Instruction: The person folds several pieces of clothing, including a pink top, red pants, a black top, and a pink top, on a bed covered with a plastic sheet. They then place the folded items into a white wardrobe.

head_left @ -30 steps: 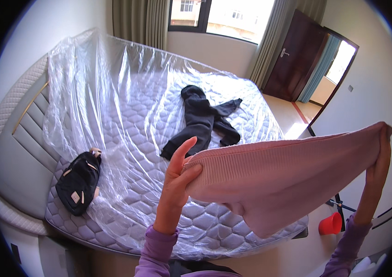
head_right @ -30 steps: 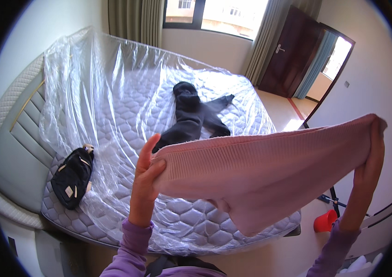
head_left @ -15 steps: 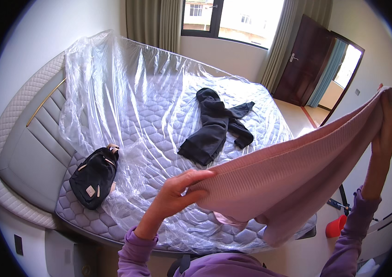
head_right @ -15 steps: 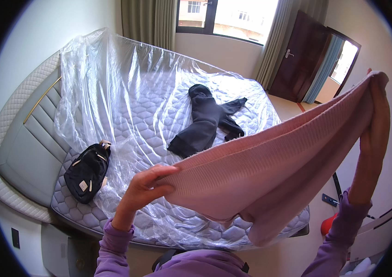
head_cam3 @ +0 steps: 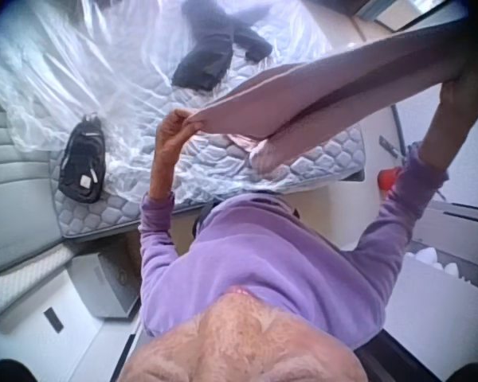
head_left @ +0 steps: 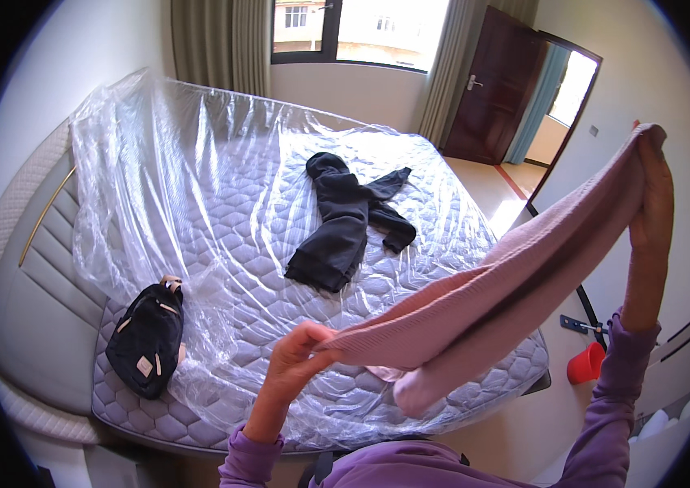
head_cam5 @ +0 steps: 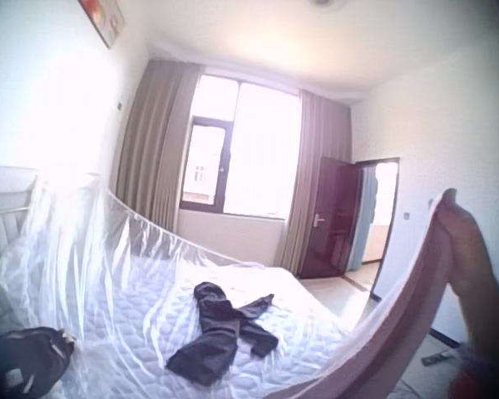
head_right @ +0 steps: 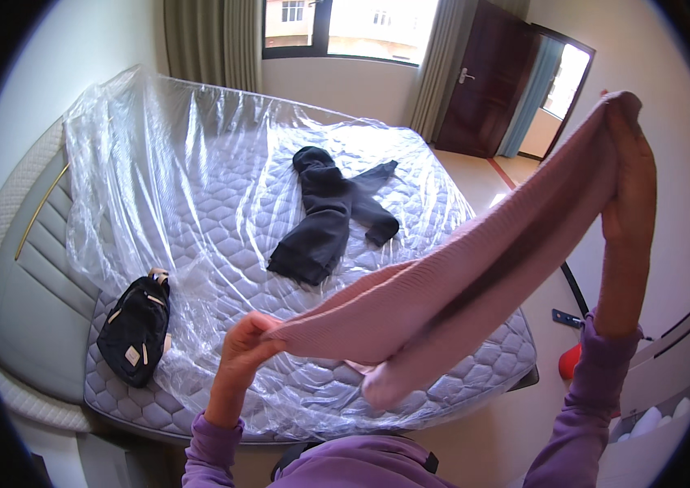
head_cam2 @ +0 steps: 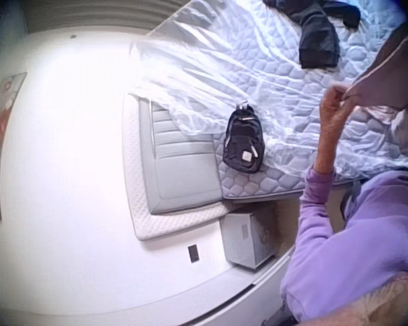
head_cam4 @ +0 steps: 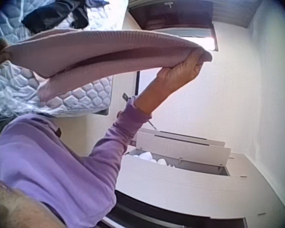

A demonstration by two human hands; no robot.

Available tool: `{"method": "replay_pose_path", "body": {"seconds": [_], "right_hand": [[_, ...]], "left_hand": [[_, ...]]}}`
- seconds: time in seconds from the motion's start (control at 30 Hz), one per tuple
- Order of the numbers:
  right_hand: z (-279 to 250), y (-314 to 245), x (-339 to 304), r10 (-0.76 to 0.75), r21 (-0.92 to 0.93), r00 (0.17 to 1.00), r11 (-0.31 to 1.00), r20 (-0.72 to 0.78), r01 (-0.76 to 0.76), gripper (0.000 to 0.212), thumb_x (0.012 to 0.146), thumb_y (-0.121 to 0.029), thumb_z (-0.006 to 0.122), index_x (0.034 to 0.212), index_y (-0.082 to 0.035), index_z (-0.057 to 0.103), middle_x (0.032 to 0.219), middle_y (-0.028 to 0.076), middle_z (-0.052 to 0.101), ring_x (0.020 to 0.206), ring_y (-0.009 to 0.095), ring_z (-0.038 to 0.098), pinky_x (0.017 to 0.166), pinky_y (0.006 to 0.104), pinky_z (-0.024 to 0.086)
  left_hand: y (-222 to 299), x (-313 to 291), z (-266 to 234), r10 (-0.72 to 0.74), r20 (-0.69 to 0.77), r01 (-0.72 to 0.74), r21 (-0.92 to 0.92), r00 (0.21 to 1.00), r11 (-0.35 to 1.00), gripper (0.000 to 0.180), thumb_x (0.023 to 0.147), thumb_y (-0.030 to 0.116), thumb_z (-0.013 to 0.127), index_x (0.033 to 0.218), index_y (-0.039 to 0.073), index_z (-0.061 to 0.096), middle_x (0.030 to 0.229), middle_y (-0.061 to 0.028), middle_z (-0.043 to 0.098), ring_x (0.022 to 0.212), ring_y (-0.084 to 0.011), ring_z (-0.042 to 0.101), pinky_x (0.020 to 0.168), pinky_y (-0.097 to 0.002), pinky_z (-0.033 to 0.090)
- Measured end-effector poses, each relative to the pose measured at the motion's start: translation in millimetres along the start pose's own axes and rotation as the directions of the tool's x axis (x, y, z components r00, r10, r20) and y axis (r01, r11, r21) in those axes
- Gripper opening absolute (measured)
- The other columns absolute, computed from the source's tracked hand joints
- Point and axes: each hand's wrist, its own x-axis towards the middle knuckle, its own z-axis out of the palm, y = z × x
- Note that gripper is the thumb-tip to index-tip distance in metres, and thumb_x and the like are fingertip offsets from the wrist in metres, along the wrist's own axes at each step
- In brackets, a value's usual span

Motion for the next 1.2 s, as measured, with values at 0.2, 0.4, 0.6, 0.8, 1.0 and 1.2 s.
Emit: {"method": "replay_pose_path", "body": {"seconds": [0.2,0.4,0.6,0.8,1.0,1.2], "right_hand": [[-7,11,0,0.062,0.03,0.998,0.998,0.02,-0.063,0.041,0.08,-0.034,0.062,0.112,-0.01,0.055,0.089,0.004,0.059,0.083,0.013,0.057,0.071,0.0263,0.048],[-5,5,-7,0.021,-0.032,0.998,0.999,0.06,-0.019,0.039,0.08,-0.035,0.062,0.107,-0.008,0.058,0.089,0.004,0.06,0.083,0.013,0.056,0.074,0.0255,0.046],[-42,18,-20,0.049,-0.159,0.998,0.986,0.04,-0.042,0.026,0.083,-0.03,0.059,0.098,-0.008,0.062,0.082,0.002,0.06,0.076,0.01,0.056,0.068,0.0235,0.044],[-95,35,-24,0.039,-0.223,0.991,0.972,-0.128,-0.067,0.04,0.082,-0.037,0.058,0.105,-0.004,0.057,0.089,0.005,0.06,0.084,0.014,0.055,0.076,0.0261,0.043],[-107,39,-27,0.05,-0.189,0.98,0.978,-0.192,-0.087,0.048,0.08,-0.041,0.059,0.108,-0.002,0.054,0.093,0.008,0.059,0.088,0.016,0.054,0.079,0.0282,0.041],[-98,44,-66,-0.09,-0.04,0.982,0.996,-0.164,0.084,0.028,0.084,-0.027,0.056,0.099,-0.003,0.056,0.088,0.008,0.058,0.085,0.013,0.054,0.067,0.0268,0.045]], "left_hand": [[-4,15,-14,0.112,-0.102,-0.093,0.18,0.988,0.979,0.019,0.078,-0.001,0.06,0.095,0.003,0.054,0.083,-0.0035,0.059,0.077,-0.0088,0.054,0.069,-0.0233,0.044],[-12,56,-13,0.186,0.084,-0.181,0.776,0.979,0.604,0.031,0.075,0.0,0.059,0.106,0.006,0.056,0.089,-0.0116,0.062,0.079,-0.0216,0.06,0.068,-0.0291,0.046],[-6,118,-54,0.167,-0.042,-0.044,0.878,0.985,0.477,0.013,0.084,0.004,0.049,0.092,0.006,0.059,0.073,-0.0062,0.058,0.05,-0.0141,0.054,0.048,-0.0269,0.043],[104,171,-14,0.486,-0.085,-0.293,0.704,0.87,0.647,0.021,0.085,0.002,0.04,0.099,0.004,0.055,0.068,-0.002,0.055,0.049,-0.0071,0.05,0.046,-0.0189,0.04],[148,192,5,0.637,-0.041,-0.439,0.691,0.769,0.575,0.023,0.082,0.0,0.042,0.101,0.002,0.054,0.082,-0.0051,0.06,0.064,-0.0108,0.059,0.063,-0.0211,0.047],[138,150,-31,0.62,-0.194,-0.356,0.675,0.76,0.647,0.021,0.083,0.0,0.041,0.101,0.001,0.054,0.084,-0.0059,0.059,0.071,-0.0129,0.06,0.07,-0.0232,0.048]]}}
